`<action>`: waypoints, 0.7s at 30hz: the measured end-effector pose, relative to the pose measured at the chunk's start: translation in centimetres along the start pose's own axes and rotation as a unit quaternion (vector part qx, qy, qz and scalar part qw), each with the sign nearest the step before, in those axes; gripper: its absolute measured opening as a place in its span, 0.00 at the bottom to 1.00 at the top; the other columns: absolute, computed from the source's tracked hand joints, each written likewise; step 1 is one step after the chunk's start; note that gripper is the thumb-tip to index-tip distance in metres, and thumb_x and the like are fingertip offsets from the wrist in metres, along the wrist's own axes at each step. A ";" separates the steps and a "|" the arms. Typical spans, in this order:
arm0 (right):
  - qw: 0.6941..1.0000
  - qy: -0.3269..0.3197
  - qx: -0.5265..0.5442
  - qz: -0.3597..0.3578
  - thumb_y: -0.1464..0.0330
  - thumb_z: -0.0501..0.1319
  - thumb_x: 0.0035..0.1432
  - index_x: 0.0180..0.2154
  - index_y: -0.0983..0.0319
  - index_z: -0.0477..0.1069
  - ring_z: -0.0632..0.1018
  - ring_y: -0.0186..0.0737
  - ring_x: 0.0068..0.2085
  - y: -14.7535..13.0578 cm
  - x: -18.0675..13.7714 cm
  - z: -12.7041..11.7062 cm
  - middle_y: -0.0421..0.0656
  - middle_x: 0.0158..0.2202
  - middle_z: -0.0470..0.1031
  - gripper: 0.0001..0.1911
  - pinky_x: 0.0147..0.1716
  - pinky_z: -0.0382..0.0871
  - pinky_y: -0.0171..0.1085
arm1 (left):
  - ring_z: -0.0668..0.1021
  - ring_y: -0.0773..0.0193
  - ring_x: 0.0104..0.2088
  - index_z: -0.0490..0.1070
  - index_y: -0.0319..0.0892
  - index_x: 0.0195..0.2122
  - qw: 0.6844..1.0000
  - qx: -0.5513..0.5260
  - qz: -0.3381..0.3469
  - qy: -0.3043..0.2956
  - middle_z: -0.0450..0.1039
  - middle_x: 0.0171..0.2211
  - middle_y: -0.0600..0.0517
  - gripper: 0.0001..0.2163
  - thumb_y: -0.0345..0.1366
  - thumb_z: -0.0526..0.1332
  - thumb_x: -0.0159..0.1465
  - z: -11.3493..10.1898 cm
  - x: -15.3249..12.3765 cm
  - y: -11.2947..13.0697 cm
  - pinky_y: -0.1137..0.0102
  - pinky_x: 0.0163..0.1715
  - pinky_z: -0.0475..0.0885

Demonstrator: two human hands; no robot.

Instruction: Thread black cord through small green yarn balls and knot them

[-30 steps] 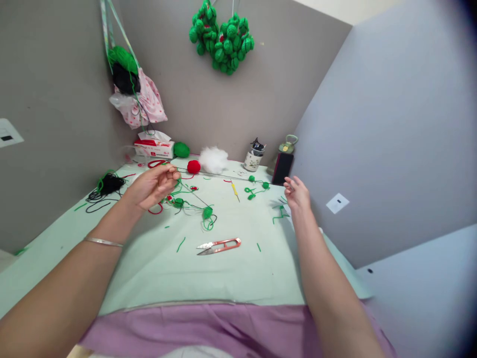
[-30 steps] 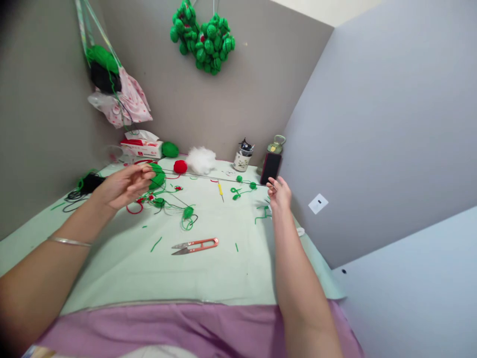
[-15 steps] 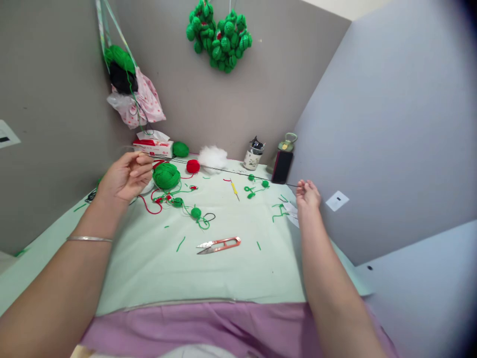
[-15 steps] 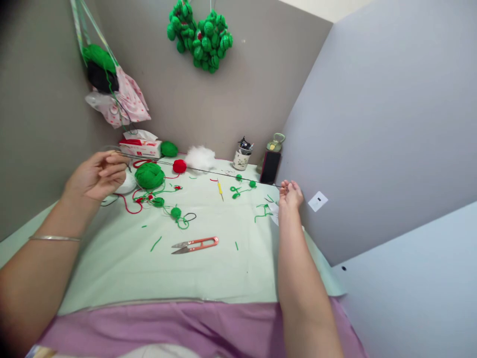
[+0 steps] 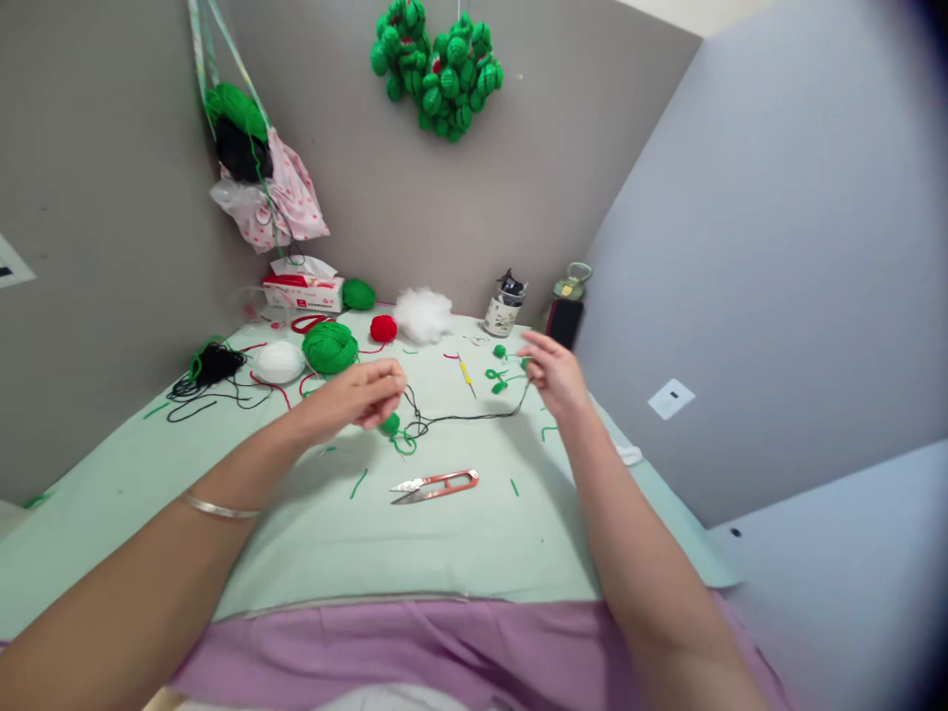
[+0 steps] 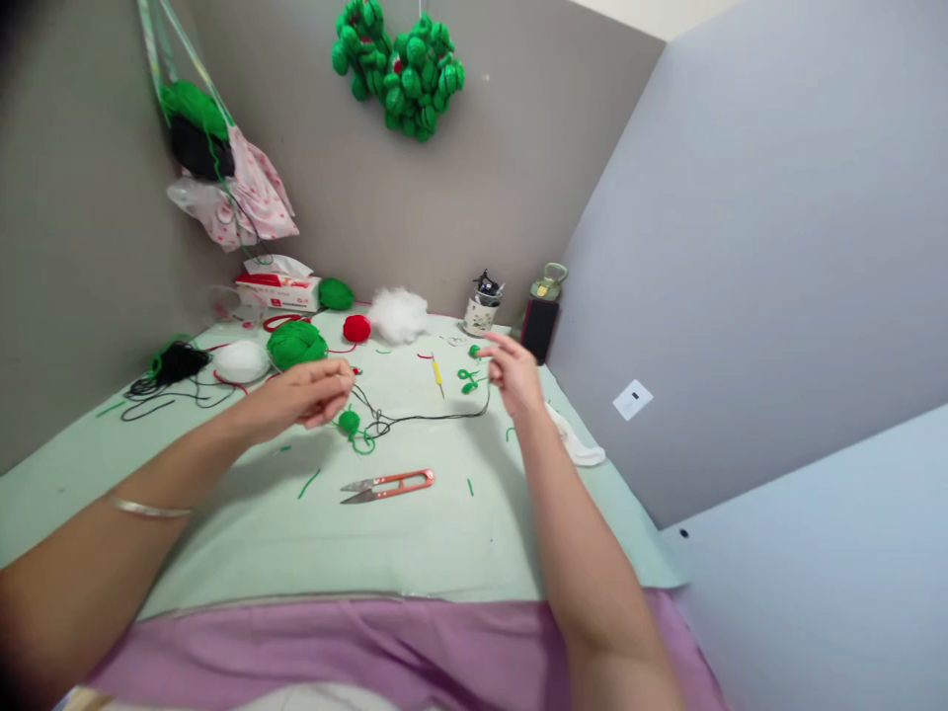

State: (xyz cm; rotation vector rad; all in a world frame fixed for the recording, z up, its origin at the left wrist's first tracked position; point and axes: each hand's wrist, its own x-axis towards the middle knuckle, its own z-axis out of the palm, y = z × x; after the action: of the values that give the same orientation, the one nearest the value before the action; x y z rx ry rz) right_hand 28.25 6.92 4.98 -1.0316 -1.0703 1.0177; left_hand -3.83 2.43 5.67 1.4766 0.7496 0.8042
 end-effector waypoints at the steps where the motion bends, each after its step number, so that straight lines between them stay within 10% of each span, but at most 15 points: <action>1: 0.998 -0.058 -0.028 -0.005 0.68 0.65 0.49 0.41 0.65 0.75 0.58 0.21 0.17 0.1 -1.2 2.1 0.41 0.31 0.77 0.15 0.13 0.47 0.25 | 0.63 0.75 0.15 0.63 0.42 0.29 1.000 0.011 -0.010 -0.027 0.66 0.20 0.56 0.11 0.41 0.59 0.64 0.9 0.0 -0.3 0.78 0.15 0.53; 8: 0.915 -0.375 -0.141 0.048 0.56 0.61 0.57 0.37 0.65 0.76 0.68 0.28 0.25 -0.5 -8.7 9.7 0.41 0.30 0.75 0.18 0.25 0.63 0.30 | 0.64 0.75 0.17 0.63 0.42 0.31 0.998 0.018 0.004 -0.060 0.70 0.23 0.56 0.11 0.43 0.56 0.66 2.5 0.0 -0.7 0.77 0.18 0.54; 21: 0.990 -0.119 -0.070 -0.035 0.58 0.67 0.50 0.29 0.64 0.75 0.60 0.25 0.19 -1.8 -4.4 5.3 0.36 0.20 0.65 0.14 0.18 0.50 0.30 | 0.72 0.69 0.22 0.75 0.40 0.33 0.999 0.037 0.009 -0.024 0.74 0.29 0.49 0.11 0.43 0.63 0.61 0.3 1.0 -2.1 0.76 0.19 0.65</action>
State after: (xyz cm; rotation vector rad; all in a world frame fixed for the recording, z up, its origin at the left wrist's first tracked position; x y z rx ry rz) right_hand 22.53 3.04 6.78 -0.9937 -1.3795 1.0393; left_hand -3.08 3.21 3.62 1.5656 0.7386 0.7581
